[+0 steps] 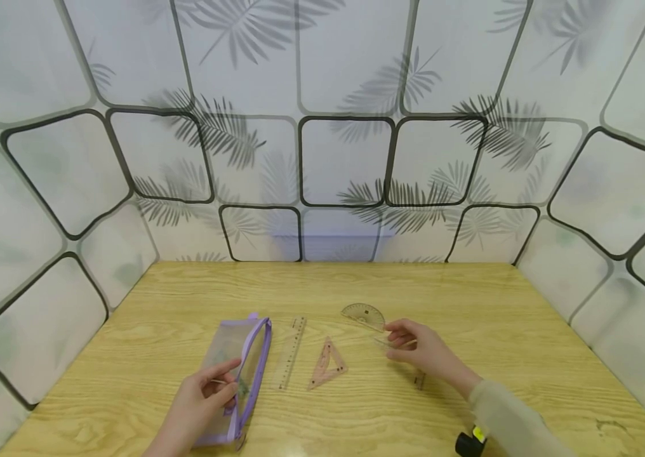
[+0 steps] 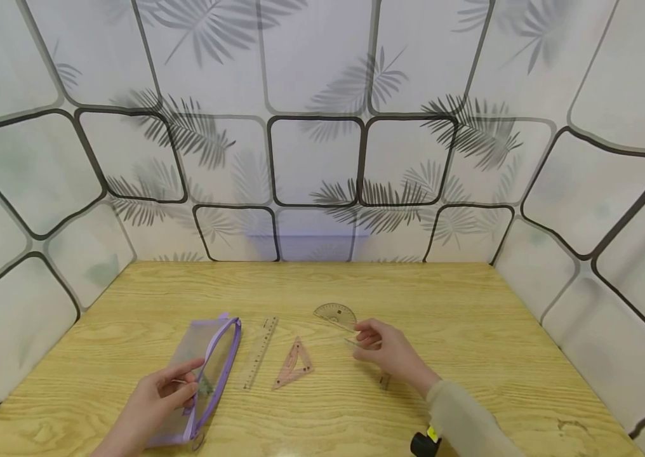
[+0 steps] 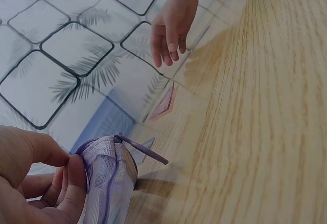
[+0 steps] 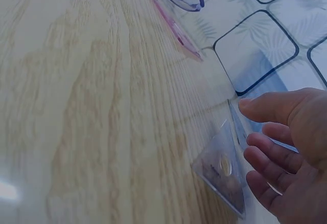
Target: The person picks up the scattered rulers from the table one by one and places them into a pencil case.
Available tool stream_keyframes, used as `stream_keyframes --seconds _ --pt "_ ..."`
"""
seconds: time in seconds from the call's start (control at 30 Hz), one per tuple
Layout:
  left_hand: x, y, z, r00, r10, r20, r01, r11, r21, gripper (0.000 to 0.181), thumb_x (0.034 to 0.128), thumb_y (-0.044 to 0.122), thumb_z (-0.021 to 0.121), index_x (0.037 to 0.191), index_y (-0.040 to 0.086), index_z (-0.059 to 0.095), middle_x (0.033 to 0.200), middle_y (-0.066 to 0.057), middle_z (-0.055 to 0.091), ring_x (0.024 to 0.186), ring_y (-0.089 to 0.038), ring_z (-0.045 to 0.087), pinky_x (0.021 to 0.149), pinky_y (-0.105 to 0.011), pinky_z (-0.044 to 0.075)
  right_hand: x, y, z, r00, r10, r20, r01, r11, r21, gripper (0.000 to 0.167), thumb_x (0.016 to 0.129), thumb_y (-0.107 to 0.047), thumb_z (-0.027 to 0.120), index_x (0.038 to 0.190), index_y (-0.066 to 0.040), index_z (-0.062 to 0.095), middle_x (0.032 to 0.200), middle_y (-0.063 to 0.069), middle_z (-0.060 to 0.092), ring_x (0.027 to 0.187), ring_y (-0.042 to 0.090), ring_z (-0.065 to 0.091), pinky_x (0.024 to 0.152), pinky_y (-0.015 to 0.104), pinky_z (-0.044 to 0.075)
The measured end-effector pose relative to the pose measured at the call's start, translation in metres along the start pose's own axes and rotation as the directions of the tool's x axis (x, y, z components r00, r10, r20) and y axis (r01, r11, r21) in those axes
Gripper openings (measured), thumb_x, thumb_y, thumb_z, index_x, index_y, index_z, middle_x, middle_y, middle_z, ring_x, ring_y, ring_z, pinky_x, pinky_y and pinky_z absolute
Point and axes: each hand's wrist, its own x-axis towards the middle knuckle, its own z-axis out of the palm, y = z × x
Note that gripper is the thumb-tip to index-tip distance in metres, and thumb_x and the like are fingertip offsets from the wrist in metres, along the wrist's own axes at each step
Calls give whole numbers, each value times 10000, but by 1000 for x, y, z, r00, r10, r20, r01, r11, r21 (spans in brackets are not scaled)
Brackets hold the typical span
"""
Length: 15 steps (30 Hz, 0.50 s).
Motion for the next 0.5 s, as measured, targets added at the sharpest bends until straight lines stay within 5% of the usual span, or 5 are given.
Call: stream_keyframes --seconds 0.5 --pt "-1 1 0 1000 -2 4 2 1000 4 435 906 4 642 1336 -10 587 931 -63 590 684 -111 604 616 -220 531 -8 5 -4 1000 18 -6 -18 998 -52 493 877 -213 751 1282 11 581 1145 145 653 992 204 622 813 251 541"
